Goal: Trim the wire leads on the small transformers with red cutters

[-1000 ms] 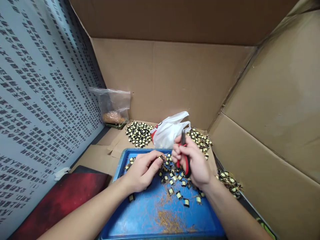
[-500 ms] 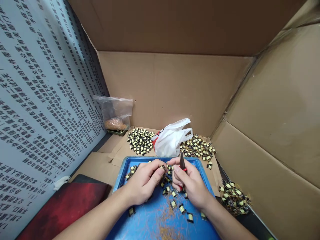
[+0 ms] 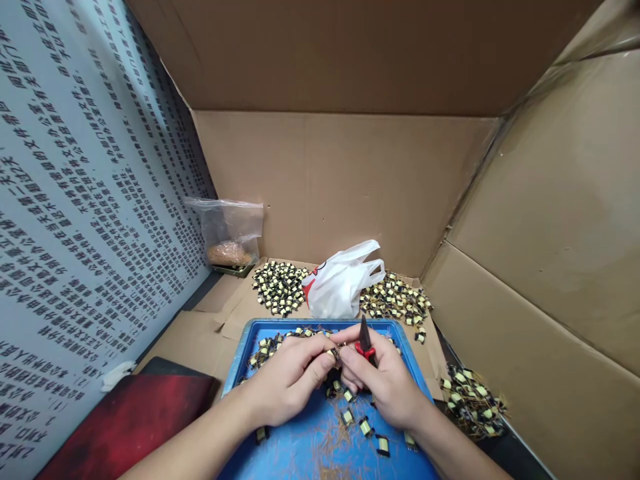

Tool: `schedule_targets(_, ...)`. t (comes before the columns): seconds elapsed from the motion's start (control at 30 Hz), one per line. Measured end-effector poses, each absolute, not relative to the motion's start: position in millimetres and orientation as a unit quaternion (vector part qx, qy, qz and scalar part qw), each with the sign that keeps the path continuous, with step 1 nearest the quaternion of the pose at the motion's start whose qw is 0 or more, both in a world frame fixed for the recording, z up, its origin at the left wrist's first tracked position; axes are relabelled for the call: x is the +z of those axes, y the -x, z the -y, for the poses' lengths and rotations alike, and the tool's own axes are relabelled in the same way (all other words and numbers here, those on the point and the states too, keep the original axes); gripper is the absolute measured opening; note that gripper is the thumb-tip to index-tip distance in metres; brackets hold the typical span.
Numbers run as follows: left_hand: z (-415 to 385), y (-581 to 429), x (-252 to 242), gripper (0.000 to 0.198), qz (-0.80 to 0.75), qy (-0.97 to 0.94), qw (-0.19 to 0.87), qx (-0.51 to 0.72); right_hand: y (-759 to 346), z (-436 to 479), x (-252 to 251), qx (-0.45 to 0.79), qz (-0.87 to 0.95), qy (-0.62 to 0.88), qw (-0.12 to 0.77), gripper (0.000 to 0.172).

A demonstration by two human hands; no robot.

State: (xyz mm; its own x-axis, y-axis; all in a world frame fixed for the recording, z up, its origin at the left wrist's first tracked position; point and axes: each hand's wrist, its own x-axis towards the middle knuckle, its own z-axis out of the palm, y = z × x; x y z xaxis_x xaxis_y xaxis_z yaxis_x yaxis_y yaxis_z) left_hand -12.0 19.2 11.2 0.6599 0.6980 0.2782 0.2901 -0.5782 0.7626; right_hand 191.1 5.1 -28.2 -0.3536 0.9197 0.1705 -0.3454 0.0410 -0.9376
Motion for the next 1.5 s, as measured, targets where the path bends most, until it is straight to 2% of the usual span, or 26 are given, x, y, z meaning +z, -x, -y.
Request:
schedule_targets(0.37,-22.5,13.0,9.3,0.044,-0.323,-0.815,0.398,0.269,-197.5,-11.2,-24.5,0.580,0.554,0.343,0.489,0.040)
schedule_targets(0.6,-20.9,11.5,10.4,0.046,-0.316,-0.812,0.404,0.279,-197.7,-6.1,-20.2,0.534,0.578,0.366,0.496,0.035)
schedule_targets(0.83,-19.3,10.9,10.9,0.046,-0.313,-0.806,0.417,0.282,-197.0,-4.1,-18.5,0.503,0.603,0.359,0.505,0.023)
schedule_targets(1.07,-18.1,8.7,10.6,0.045,-0.312,-0.794,0.433,0.291,-195.1,-2.8,-16.2,0.461,0.615,0.373,0.520,0.023)
schedule_targets(1.27,-19.8,10.4,9.5,0.046,-0.329,-0.812,0.393,0.280,-195.7,1.6,-10.5,0.429,0.651,0.403,0.479,0.026)
schedule_targets(1.5,-21.0,11.0,12.9,0.045,-0.320,-0.826,0.380,0.266,-200.9,0.1,-4.1,0.475,0.637,0.385,0.470,0.032)
